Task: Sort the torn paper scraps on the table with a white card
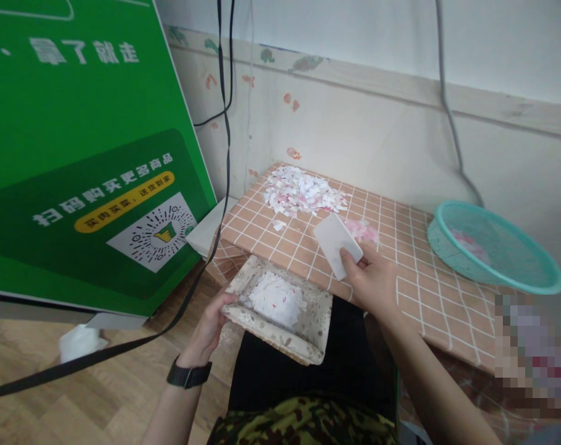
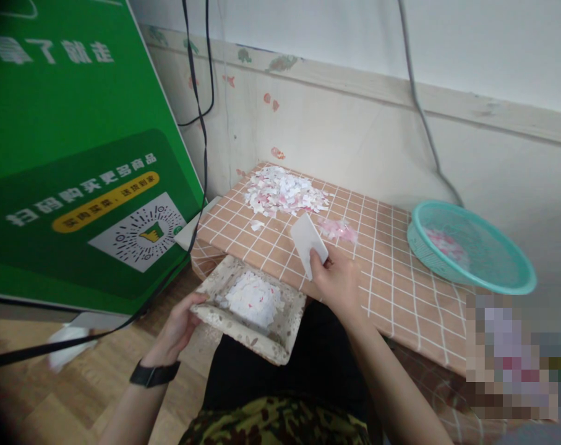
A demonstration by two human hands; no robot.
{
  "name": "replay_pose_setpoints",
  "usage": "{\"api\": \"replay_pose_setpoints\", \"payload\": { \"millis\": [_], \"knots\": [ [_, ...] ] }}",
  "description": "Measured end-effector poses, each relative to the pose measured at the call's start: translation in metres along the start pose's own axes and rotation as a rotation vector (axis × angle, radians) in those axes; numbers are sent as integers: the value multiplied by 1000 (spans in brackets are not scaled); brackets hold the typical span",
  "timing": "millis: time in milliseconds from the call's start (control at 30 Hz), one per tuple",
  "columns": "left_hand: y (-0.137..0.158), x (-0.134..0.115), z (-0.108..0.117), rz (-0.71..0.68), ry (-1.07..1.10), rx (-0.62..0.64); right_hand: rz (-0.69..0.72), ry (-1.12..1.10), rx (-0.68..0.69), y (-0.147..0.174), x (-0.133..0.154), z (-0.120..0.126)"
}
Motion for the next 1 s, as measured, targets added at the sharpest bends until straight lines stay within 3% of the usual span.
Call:
{"api": "replay_pose_setpoints", "payload": {
  "millis": [200, 333, 533, 733, 1000],
  "knots": [
    [1, -1, -1, -3, -8, -21, 4, 62, 5, 2, 3, 1],
    [2, -3, -3, -16, -12, -45, 28, -46, 45, 5, 7, 1],
    [0, -1, -1, -10, -23, -37, -3, -27, -20, 7, 3, 4],
    [0, 0, 0, -7, -35, -38, 6, -128, 78, 10, 2, -8],
    [2, -3, -4, 2, -18, -53, 127, -33, 43, -19, 13, -13]
  ]
}}
Point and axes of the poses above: each hand's wrist, its own y-axis away from the middle knuckle, its own z-axis out of the back of the hand, x = y × z, the point moved 1 cm from there along -y, towards the middle knuckle, and after that the axes turned 11 degrees about x, right-handed, at the moved point
